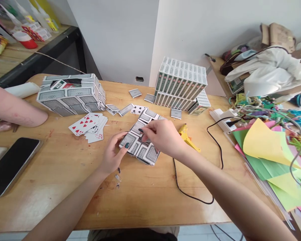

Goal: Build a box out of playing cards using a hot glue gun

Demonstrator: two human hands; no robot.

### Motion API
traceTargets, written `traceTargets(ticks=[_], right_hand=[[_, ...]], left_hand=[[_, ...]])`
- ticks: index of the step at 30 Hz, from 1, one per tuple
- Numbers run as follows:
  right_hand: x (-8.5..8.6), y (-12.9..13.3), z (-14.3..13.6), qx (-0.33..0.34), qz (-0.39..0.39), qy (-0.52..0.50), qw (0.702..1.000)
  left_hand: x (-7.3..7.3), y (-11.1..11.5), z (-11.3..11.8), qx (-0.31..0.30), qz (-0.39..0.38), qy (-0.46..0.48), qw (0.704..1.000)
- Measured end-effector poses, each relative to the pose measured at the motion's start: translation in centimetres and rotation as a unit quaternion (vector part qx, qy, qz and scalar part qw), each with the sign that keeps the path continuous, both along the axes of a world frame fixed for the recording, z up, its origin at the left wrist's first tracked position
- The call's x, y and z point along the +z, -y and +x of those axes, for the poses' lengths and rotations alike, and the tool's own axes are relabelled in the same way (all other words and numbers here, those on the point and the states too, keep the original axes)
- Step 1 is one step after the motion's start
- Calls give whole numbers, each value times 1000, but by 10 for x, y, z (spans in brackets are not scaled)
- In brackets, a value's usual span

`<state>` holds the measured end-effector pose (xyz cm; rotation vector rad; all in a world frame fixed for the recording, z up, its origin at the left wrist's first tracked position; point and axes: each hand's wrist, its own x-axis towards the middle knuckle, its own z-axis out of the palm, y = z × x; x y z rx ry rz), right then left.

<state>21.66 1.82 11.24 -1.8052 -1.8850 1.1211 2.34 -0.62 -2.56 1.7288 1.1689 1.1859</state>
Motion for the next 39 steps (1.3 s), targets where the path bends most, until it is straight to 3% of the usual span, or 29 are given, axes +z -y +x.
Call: traceTargets(ticks=[3, 9, 14, 19, 28, 31, 35, 39], right_hand=[[-3, 8, -2, 8, -6, -41, 999], [-13, 17, -3, -7, 99, -27, 995], [-20, 24, 0, 1, 14, -86, 996], [-25, 31, 3, -18, -26, -141, 990], [-43, 48, 1, -133, 18, -261, 956], [-45, 55, -1, -129, 41, -232, 963], [-43, 61, -5, -80, 69, -114, 988], [-45, 59, -7, -75, 141, -69, 985]], left_hand=[[3, 0, -2, -8, 19, -3, 1000], [13, -4, -11, -39, 161, -58, 985], [11, -8, -16, -66, 269, -133, 952], [7, -9, -17, -50, 274, -150, 949], [5, -7, -14, -62, 291, -142, 944], [6, -7, -13, -54, 289, -131, 947], [7, -7, -13, -51, 286, -144, 946], [6, -6, -14, -59, 283, -163, 943]])
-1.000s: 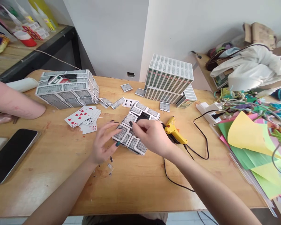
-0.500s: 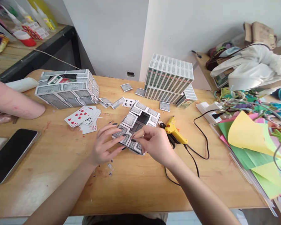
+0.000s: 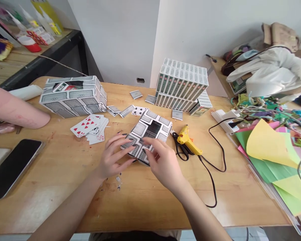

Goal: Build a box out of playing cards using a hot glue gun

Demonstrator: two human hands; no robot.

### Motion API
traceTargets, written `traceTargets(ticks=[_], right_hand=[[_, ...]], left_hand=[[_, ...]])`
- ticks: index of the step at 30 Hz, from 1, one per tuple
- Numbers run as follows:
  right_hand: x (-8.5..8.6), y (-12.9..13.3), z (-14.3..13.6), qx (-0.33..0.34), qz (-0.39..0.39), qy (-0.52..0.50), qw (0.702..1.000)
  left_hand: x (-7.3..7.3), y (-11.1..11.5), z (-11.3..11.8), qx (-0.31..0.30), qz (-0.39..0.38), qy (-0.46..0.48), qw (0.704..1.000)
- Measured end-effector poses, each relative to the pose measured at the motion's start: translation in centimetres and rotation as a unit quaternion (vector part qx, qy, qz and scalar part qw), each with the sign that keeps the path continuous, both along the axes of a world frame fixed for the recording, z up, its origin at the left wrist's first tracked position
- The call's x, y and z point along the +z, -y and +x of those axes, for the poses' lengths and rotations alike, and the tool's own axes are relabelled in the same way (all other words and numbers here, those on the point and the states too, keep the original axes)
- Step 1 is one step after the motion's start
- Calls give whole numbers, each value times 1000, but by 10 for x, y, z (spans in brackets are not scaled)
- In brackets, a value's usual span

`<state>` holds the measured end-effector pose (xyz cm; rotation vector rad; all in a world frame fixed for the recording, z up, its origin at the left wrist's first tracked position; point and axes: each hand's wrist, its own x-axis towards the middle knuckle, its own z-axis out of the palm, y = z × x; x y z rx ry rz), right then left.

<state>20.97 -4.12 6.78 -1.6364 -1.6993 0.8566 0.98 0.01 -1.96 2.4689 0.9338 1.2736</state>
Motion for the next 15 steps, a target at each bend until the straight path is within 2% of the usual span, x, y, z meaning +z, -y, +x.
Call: traceTargets(ticks=[10, 15], right_hand=[[-9, -3, -5, -40, -50, -52, 997], [-11, 0, -1, -61, -61, -66, 994]], left_hand=[[4, 0, -2, -21, 51, 13, 998], [5, 1, -1, -11, 33, 36, 999]])
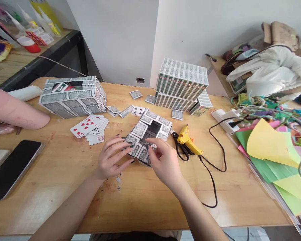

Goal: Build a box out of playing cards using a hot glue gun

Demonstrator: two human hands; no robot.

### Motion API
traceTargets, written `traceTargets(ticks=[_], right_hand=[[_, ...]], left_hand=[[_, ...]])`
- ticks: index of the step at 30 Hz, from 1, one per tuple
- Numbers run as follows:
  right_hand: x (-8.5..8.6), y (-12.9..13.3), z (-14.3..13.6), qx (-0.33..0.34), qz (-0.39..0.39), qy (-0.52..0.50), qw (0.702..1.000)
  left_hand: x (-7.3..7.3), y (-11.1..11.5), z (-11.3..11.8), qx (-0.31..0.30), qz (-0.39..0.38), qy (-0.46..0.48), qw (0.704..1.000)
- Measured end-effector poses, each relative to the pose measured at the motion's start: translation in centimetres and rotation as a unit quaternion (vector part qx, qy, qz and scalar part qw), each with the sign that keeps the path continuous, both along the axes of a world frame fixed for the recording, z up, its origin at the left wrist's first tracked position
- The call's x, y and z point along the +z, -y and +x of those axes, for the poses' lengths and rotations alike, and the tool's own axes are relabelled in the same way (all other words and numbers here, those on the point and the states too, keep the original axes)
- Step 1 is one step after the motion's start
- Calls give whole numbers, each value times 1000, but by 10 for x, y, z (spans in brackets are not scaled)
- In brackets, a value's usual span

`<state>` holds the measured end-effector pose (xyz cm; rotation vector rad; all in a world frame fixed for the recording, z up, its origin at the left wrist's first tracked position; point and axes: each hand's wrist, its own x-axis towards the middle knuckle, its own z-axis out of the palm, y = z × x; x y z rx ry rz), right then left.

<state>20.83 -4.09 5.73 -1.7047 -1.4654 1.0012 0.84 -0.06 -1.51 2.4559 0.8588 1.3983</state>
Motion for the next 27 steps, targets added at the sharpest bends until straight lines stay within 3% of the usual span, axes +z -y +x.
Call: traceTargets(ticks=[3, 12, 17, 22, 27], right_hand=[[-2, 0, 1, -2, -7, -12, 1000], [-1, 3, -5, 12, -38, -5, 999], [5, -9, -12, 44, -144, -59, 987], [11, -33, -19, 75, -253, -194, 945], [11, -45, -23, 107, -306, -161, 932]], left_hand=[[0, 0, -1, -3, 14, -14, 1000], [9, -1, -6, 5, 155, -97, 983], [12, 2, -5, 31, 175, -119, 977], [6, 10, -5, 44, 156, -134, 978], [0, 20, -5, 87, 153, -148, 973]])
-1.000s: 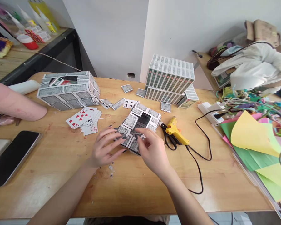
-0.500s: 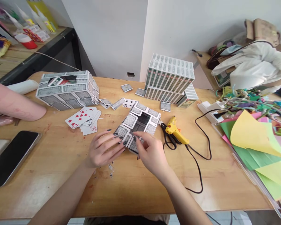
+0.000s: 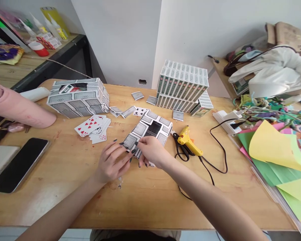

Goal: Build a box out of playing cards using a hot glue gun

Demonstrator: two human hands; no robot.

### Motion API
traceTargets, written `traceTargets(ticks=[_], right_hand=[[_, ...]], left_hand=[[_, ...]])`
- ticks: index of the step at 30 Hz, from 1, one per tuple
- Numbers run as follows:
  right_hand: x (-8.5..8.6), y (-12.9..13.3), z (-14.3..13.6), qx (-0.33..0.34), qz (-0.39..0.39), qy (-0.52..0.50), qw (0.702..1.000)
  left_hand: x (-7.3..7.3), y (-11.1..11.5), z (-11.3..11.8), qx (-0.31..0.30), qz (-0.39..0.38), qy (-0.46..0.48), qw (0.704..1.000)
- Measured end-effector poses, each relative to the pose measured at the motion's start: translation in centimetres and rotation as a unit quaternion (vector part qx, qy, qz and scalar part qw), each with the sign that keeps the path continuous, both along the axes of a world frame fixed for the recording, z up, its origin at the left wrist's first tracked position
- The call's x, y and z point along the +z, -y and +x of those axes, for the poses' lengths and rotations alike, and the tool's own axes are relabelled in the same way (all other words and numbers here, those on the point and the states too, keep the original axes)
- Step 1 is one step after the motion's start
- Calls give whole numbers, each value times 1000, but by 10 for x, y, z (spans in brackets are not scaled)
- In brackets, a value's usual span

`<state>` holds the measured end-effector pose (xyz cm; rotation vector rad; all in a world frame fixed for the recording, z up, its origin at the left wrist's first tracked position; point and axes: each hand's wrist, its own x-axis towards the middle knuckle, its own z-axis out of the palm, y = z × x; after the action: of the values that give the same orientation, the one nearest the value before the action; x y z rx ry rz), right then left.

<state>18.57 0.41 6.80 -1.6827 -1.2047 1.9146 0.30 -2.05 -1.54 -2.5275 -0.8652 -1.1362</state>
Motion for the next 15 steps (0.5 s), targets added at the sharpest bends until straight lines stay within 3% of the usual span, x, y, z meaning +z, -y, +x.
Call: traceTargets(ticks=[7, 15], right_hand=[[-10, 3, -1, -19, 32, 41, 998], [-5, 0, -2, -5, 29, 43, 999]], left_hand=[[-3, 8, -9, 41, 24, -105, 993], [-5, 12, -13, 66, 15, -138, 988]])
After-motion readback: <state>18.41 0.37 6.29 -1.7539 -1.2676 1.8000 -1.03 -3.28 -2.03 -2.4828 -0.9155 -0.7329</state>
